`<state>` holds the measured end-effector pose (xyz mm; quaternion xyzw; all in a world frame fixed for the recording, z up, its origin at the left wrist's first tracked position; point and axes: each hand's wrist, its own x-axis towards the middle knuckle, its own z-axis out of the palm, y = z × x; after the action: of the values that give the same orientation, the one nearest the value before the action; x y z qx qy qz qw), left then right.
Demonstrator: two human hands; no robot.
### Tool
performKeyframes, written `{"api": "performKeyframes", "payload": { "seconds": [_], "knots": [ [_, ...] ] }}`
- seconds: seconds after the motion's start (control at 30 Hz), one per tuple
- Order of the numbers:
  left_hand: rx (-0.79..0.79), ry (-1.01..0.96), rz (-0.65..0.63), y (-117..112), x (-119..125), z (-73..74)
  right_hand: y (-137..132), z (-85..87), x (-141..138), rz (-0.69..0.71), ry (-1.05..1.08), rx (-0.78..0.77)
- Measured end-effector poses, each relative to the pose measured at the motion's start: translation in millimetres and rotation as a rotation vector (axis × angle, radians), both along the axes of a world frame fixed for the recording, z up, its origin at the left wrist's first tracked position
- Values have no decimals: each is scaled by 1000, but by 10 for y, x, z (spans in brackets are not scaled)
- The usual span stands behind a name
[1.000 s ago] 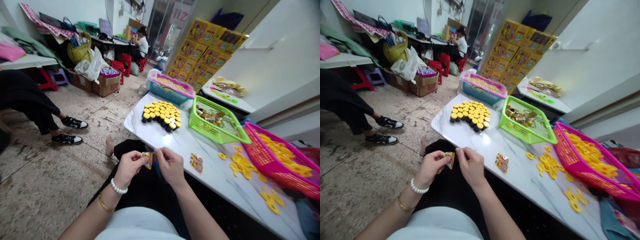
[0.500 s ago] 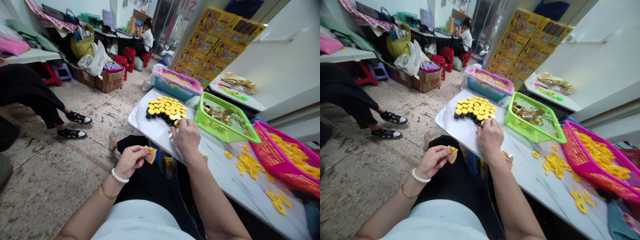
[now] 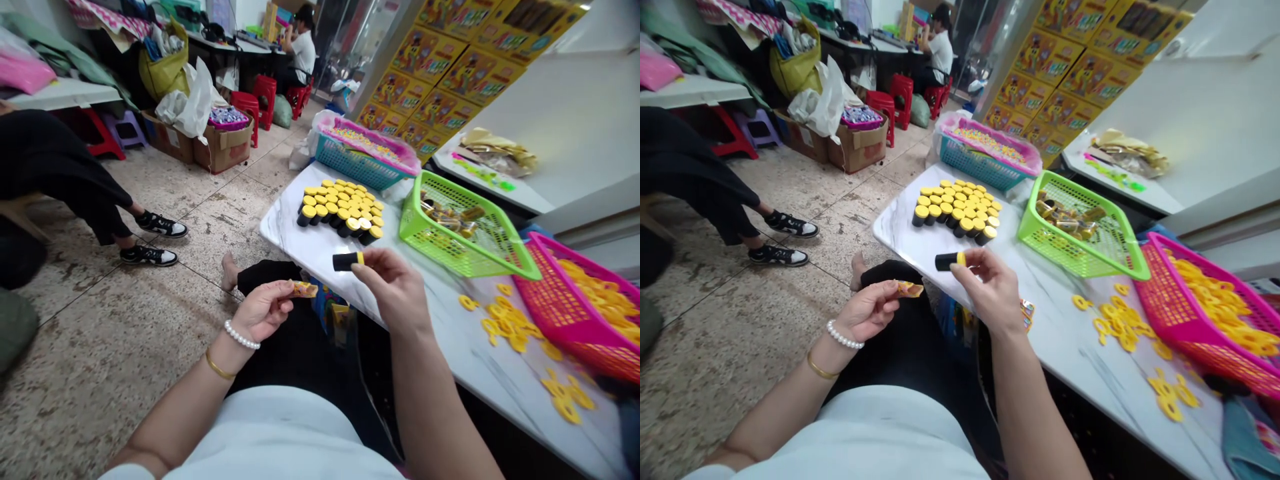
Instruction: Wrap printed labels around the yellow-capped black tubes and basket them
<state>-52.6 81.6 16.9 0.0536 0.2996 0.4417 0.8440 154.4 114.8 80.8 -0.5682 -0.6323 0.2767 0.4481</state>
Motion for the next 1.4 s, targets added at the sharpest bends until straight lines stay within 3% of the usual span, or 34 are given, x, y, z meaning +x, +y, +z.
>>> {"api": "performKeyframes", "payload": {
  "seconds": [0.1,0.2,0.3,0.5,0.63,0.77,1.03,1.27,1.4],
  "knots": [
    [-16,-12,17,14,3,-19,-252,-12,-93,169,407,-270],
    [8,-8,25,4,25,-40,-354,-87,-186,222,486,-383],
    [41,-33,18,-12,50,-62,-357,-145,-247,182,405,-344],
    [-12,-99,24,-1,69,-84,-424,-172,-364,67,220,-124],
    [-30,-133,31,20,62,-85,-488,-169,-418,105,188,-129],
    [-73,-151,49,25,61,-86,-497,-179,-419,44,128,-98],
    [-30,-75,99,23,67,-78,-506,-251,-477,94,79,-79],
    [-41,-65,76,54,46,-109,-524,-212,-418,115,-325,118],
    [-59,-73,60,39,53,-106,-505,-203,-406,147,-173,30]
  ]
}}
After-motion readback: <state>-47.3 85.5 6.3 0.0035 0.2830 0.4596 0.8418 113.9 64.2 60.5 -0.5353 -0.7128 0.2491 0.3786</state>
